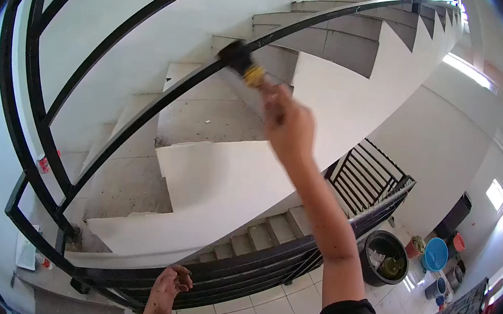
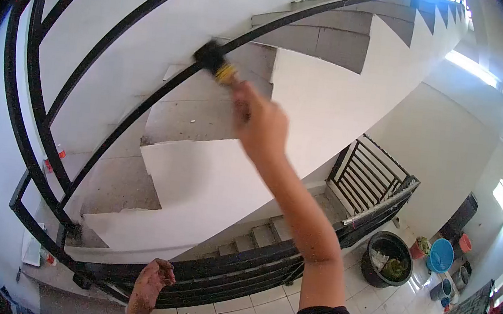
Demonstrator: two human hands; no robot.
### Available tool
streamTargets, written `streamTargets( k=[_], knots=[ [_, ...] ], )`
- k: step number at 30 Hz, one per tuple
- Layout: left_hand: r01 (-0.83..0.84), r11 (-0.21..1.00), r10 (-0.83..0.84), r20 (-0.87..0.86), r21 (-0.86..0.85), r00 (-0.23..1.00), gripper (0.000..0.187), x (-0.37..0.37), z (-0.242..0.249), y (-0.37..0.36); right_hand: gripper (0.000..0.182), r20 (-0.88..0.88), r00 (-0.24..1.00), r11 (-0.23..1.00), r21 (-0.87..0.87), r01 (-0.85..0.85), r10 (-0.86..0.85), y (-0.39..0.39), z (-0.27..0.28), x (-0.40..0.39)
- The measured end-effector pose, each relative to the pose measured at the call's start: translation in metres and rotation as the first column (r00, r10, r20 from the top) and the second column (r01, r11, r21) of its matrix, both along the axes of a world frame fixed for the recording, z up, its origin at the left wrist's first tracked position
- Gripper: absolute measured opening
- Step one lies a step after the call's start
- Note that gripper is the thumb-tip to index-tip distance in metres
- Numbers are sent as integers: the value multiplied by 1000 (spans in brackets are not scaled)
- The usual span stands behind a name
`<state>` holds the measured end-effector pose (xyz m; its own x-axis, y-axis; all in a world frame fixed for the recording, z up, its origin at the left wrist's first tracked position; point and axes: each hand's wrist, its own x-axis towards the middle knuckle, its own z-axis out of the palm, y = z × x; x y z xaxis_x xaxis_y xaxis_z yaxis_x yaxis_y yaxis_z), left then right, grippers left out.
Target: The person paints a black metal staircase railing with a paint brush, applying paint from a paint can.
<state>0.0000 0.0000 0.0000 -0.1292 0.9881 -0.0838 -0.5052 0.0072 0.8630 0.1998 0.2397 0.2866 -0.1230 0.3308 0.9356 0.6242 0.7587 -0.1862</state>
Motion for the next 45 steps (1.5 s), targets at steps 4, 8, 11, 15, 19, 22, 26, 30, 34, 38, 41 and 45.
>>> streamTargets(
  k=[4,8,11,15,19,22,26,30,34,38,41,45],
  knots=[
    [10,999,-9,8,-41,1000,33,19,-2,1,16,-27,941,941,1,338,-338,-22,70,44],
    [34,999,-34,-3,-42,999,33,10,-2,11,21,-32,847,846,32,532,-531,-17,115,61],
    [69,998,-70,-42,-12,997,35,5,-1,18,23,60,833,833,99,544,-550,2,127,59],
    [106,994,-107,-58,-26,993,36,3,-2,24,25,154,840,851,18,524,-521,-6,128,40],
    [108,994,-110,-55,-33,992,35,3,0,25,23,215,916,941,82,328,-338,-14,118,25],
    [108,994,-108,-52,-14,993,35,-2,-2,25,24,193,872,892,130,432,-450,-6,127,26],
    [89,996,-89,-35,-5,995,33,-11,-5,20,26,103,789,795,73,602,-606,-9,146,38],
    [58,998,-58,-5,-37,998,32,-16,-6,18,25,146,835,846,46,531,-531,-5,140,34],
    [102,995,-103,-26,-20,994,34,-17,-4,21,25,216,885,901,-46,431,-413,-15,136,24],
    [166,986,-165,-8,36,986,34,-15,-6,26,23,315,917,928,-201,315,-243,-26,138,17],
    [173,984,-173,-5,36,985,35,-13,-7,26,24,347,927,969,-144,202,-142,-3,149,35],
    [182,983,-182,17,19,983,35,-17,-14,24,26,128,882,891,22,454,-453,-5,163,43]
  ],
)
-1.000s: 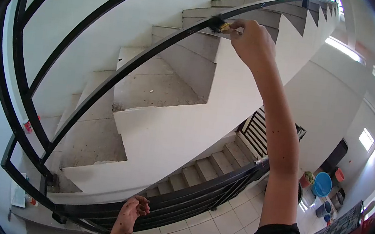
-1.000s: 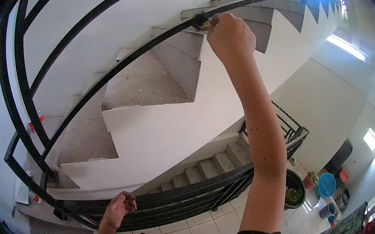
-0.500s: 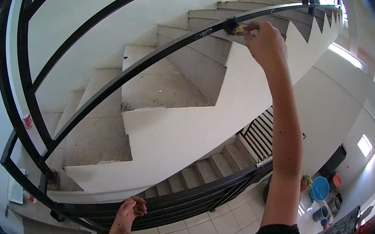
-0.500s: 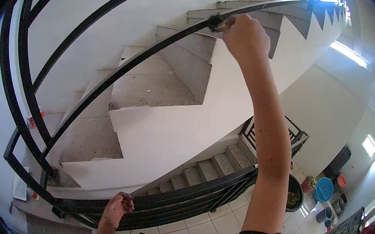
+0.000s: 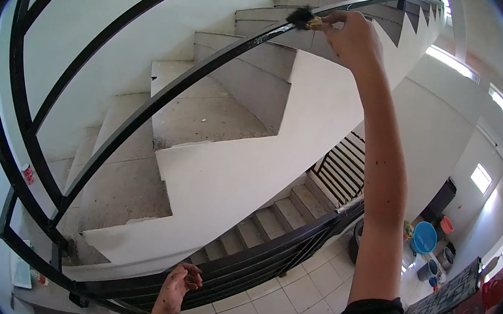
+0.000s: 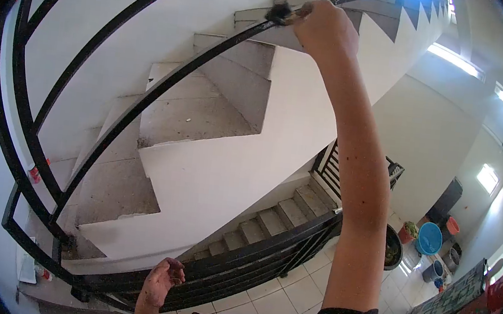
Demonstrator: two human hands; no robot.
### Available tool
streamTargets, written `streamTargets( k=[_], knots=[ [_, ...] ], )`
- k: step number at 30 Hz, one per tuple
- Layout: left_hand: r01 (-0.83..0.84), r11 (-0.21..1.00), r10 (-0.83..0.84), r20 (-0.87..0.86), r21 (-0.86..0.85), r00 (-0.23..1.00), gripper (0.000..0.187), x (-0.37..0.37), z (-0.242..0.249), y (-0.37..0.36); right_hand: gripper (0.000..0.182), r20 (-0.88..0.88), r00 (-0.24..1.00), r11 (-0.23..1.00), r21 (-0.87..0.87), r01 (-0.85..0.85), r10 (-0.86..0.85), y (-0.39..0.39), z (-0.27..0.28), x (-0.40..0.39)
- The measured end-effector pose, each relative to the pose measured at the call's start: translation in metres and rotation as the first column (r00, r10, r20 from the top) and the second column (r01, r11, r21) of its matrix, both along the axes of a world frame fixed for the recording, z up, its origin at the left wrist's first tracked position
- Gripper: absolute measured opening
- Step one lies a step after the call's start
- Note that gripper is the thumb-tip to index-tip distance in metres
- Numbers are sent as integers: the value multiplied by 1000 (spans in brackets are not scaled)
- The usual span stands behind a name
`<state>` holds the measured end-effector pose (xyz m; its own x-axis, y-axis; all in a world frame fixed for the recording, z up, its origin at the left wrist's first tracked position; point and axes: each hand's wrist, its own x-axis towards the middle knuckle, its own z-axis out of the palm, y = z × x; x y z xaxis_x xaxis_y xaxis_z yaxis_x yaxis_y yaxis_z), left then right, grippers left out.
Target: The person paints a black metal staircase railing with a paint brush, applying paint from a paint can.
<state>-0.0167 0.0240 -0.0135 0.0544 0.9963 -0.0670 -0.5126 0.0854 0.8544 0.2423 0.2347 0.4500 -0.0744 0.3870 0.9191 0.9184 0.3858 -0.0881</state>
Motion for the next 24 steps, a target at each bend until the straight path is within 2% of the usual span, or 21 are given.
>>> streamTargets(
  k=[2,3,5,6,8,9,10,12,13,15,16,18,19,21,24],
  knots=[
    [-3,1000,3,31,0,1000,34,-2,-1,-1,28,34,990,990,-36,137,-136,4,0,1],
    [2,1000,-2,32,1,999,34,-3,-1,-1,28,34,989,989,-34,143,-141,6,-4,-1],
    [1,1000,-1,34,13,999,35,-4,-1,0,24,85,996,1000,-12,10,-9,12,-13,-7],
    [7,1000,-7,35,14,999,35,-5,-1,0,24,86,996,1000,-11,17,-16,9,-13,-9],
    [23,1000,-23,31,18,999,35,-4,1,0,21,49,978,930,-320,-178,203,2,-13,-11],
    [32,999,-32,28,19,999,35,-5,0,0,18,29,959,895,-367,-252,282,1,-12,-9],
    [47,999,-47,19,17,999,36,-5,-2,0,18,27,962,898,-364,-245,273,-2,-9,-5],
    [71,997,-71,6,19,997,36,-6,-1,1,19,91,959,950,-191,-248,268,-9,-2,2],
    [82,997,-82,33,-12,996,34,-6,1,0,19,89,962,953,-187,-240,260,-13,3,4],
    [103,994,-101,56,-42,993,33,-9,1,1,23,54,991,987,97,-127,122,-20,14,10],
    [112,993,-110,68,-37,992,33,-11,-1,2,23,55,992,988,100,-119,114,-15,16,16],
    [126,992,-124,88,-18,988,33,-10,-5,7,28,51,996,931,353,-88,75,2,15,28],
    [110,994,-109,60,-25,992,33,-10,-6,8,28,61,996,928,361,-88,71,7,12,30],
    [89,996,-89,32,-25,996,32,-7,-6,9,27,24,999,966,252,-50,45,20,0,35],
    [68,997,-67,-46,24,997,43,3,4,5,27,82,997,983,184,-30,16,53,-29,47]
  ],
)
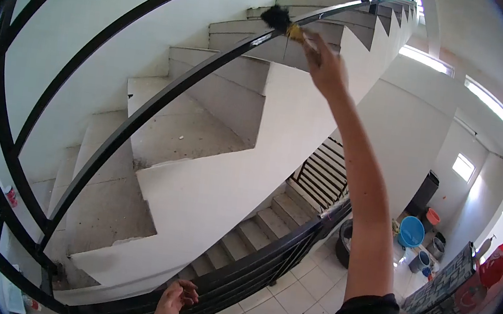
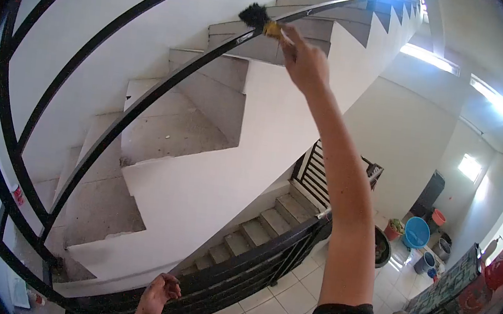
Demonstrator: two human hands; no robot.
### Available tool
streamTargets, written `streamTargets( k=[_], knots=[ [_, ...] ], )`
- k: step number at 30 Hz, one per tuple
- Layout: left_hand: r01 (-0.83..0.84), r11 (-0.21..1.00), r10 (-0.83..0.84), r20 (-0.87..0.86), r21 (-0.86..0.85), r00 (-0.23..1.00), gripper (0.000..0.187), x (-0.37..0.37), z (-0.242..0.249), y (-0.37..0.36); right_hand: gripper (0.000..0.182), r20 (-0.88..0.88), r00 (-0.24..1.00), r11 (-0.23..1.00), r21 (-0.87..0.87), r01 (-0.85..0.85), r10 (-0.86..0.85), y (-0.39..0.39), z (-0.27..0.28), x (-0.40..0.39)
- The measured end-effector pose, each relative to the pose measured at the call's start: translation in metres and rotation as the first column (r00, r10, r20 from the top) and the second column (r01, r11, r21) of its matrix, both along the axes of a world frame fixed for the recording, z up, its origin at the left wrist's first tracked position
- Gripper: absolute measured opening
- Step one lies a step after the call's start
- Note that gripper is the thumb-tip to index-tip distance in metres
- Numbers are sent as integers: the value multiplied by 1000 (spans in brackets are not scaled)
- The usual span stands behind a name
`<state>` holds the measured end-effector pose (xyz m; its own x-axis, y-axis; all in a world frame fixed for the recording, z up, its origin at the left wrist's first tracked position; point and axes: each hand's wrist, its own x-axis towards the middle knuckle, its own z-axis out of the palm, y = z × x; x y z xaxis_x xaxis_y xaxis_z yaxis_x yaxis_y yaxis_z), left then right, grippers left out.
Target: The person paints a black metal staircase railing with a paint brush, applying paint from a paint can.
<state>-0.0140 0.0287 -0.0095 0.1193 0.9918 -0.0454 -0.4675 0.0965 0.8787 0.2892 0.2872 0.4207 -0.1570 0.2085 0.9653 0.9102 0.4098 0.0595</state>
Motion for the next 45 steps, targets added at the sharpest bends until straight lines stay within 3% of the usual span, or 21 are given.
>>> streamTargets(
  k=[2,3,4,6,7,10,12,13,14,16,19,20,21,22,24,26,28,35,40,42,45],
  knots=[
    [3,999,-3,15,-48,1000,45,15,17,-5,26,3,1000,999,-11,-30,30,23,-10,15],
    [132,979,-120,-84,153,989,48,15,11,1,25,10,998,998,-31,-54,54,36,-12,22],
    [119,980,-106,-86,161,991,48,20,5,4,25,9,998,997,-23,-68,68,48,-13,30],
    [125,981,-121,-36,150,992,43,33,3,13,23,-164,985,997,71,-42,54,69,-9,44],
    [108,983,-103,-38,152,994,43,41,5,17,23,-166,984,996,73,-60,72,78,-9,47],
    [7,995,-3,-32,102,999,43,70,9,40,21,-252,931,963,125,-239,264,100,-11,57],
    [47,963,-74,94,267,993,45,86,9,58,21,-20,856,846,164,-507,517,115,-21,58],
    [35,962,-62,92,269,994,45,98,22,62,21,17,909,905,83,-416,416,109,-22,60],
    [-42,976,13,137,212,991,45,109,38,67,21,16,904,901,83,-427,427,113,-19,64],
    [-132,980,105,177,146,979,45,123,57,78,22,145,954,928,231,-292,264,122,-13,72],
    [-137,923,98,123,359,988,48,125,69,99,24,-39,962,956,126,-265,272,98,-1,70],
    [-153,920,114,127,360,985,48,131,79,101,25,-120,957,963,72,-258,265,97,-1,68],
    [-234,880,212,97,413,972,46,137,93,102,25,-115,953,959,72,-273,280,98,-5,63],
    [-307,830,310,72,465,948,45,143,105,103,24,-1,965,955,141,-260,263,97,-12,56],
    [-334,814,348,61,476,936,41,149,122,107,24,110,963,943,204,-264,246,91,-26,44],
    [-313,759,414,-53,571,909,38,156,137,110,24,255,934,938,174,-300,252,76,-30,38],
    [-285,737,430,-101,612,897,36,160,146,113,18,264,943,940,220,-262,201,77,-20,49],
    [-197,708,434,-197,678,879,36,176,152,120,23,-247,951,972,188,-144,189,105,15,82],
    [-167,739,422,-256,652,870,34,186,150,136,22,-158,978,976,189,-108,139,98,-7,54],
    [-174,749,415,-248,639,876,33,195,156,140,24,94,930,911,191,-366,354,99,-17,52],
    [-63,842,278,-330,535,902,31,194,153,144,24,-32,958,946,171,-275,285,101,-17,65]
  ],
)
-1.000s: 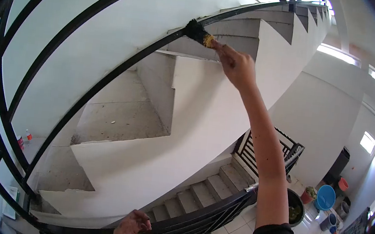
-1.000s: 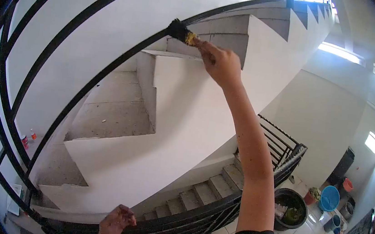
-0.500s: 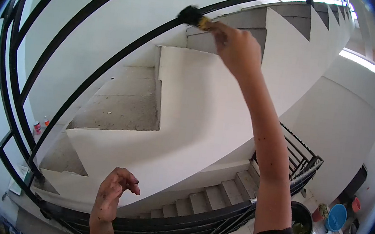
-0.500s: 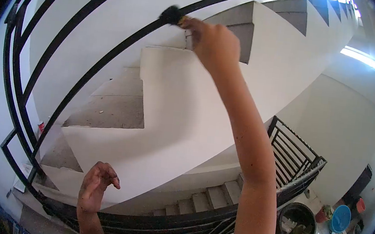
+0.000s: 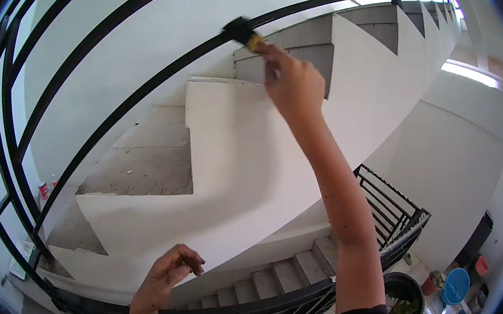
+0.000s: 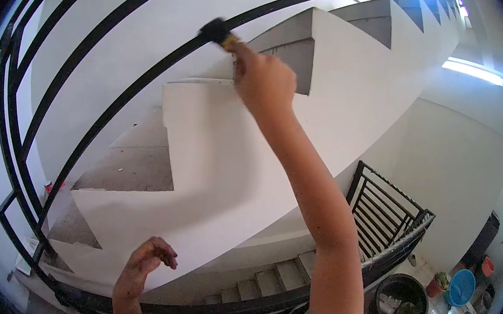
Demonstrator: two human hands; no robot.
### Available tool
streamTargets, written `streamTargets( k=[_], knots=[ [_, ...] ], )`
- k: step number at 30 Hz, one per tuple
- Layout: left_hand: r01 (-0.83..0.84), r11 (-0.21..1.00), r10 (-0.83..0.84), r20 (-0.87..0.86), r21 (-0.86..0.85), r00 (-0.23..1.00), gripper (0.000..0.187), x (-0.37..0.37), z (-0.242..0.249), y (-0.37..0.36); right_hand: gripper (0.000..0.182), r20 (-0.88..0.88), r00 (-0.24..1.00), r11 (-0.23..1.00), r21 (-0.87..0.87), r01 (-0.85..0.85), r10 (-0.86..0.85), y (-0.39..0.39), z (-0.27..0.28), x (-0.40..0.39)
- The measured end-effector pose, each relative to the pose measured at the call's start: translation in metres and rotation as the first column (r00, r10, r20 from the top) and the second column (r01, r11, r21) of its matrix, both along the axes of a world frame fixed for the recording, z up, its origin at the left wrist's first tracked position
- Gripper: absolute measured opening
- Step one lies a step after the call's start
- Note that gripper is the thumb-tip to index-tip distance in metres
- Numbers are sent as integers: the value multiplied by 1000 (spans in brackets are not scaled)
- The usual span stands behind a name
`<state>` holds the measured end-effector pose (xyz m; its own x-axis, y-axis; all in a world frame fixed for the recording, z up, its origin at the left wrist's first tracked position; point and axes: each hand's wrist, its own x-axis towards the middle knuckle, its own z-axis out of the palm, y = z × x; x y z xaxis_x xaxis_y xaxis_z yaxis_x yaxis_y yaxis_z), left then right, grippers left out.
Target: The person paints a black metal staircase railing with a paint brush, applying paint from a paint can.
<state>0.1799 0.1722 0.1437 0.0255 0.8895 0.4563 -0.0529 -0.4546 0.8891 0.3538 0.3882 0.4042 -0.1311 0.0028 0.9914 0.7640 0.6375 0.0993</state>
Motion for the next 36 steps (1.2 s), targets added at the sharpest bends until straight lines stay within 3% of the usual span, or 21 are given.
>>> streamTargets(
  k=[1,3,6,7,9,11,13,14,16,24,26,27,29,30,31,33,34,36],
  knots=[
    [2,1000,-2,-4,3,1000,31,0,-3,1,24,-4,1000,1000,3,2,-2,4,5,6],
    [79,992,-80,-2,-99,997,33,1,-12,0,25,-267,956,993,-38,114,-120,16,23,19],
    [154,978,-153,15,-138,988,37,-2,-31,7,22,-407,905,984,-171,57,-124,31,44,33],
    [171,971,-171,18,-167,985,38,-1,-32,8,22,-404,907,984,-170,54,-119,39,41,33],
    [180,969,-180,17,-168,984,39,-1,-34,8,23,-50,997,982,-175,-65,58,58,32,28],
    [183,969,-185,4,-168,983,41,-5,-36,6,21,41,995,945,-310,102,-94,44,13,6],
    [174,952,-163,66,-251,984,39,-7,-37,4,23,-126,984,961,-261,90,-127,15,13,9],
    [167,956,-155,69,-242,986,39,-7,-34,4,23,-123,986,964,-252,83,-117,7,21,13],
    [107,970,-97,54,-219,994,37,-8,-30,-1,22,-290,952,983,-177,44,-95,-4,30,23],
    [177,972,-174,33,-154,984,36,-15,-33,-1,22,-417,886,979,-49,200,-202,-6,36,24],
    [193,970,-190,36,-151,981,35,-16,-35,2,22,-184,970,987,-5,162,-160,14,32,18],
    [196,967,-194,25,-161,981,35,-17,-37,4,22,-185,969,987,-3,163,-161,12,30,15],
    [200,965,-201,11,-170,979,35,-19,-36,3,22,-108,993,996,-81,34,-43,7,24,10],
    [217,962,-217,18,-168,976,35,-19,-34,2,23,-114,989,992,-68,-105,97,6,25,12],
    [233,958,-233,23,-166,972,35,-20,-32,2,23,-116,989,993,-62,-104,97,5,29,17],
    [250,958,-251,12,-140,968,35,-24,-31,5,23,-42,969,952,-179,-249,245,-3,38,25],
    [266,957,-267,2,-115,964,35,-27,-30,6,23,-46,969,953,-175,-248,244,-15,45,27],
    [250,962,-254,-27,-108,967,34,-28,-16,8,24,-255,908,835,-368,-410,334,-39,67,29]
  ],
)
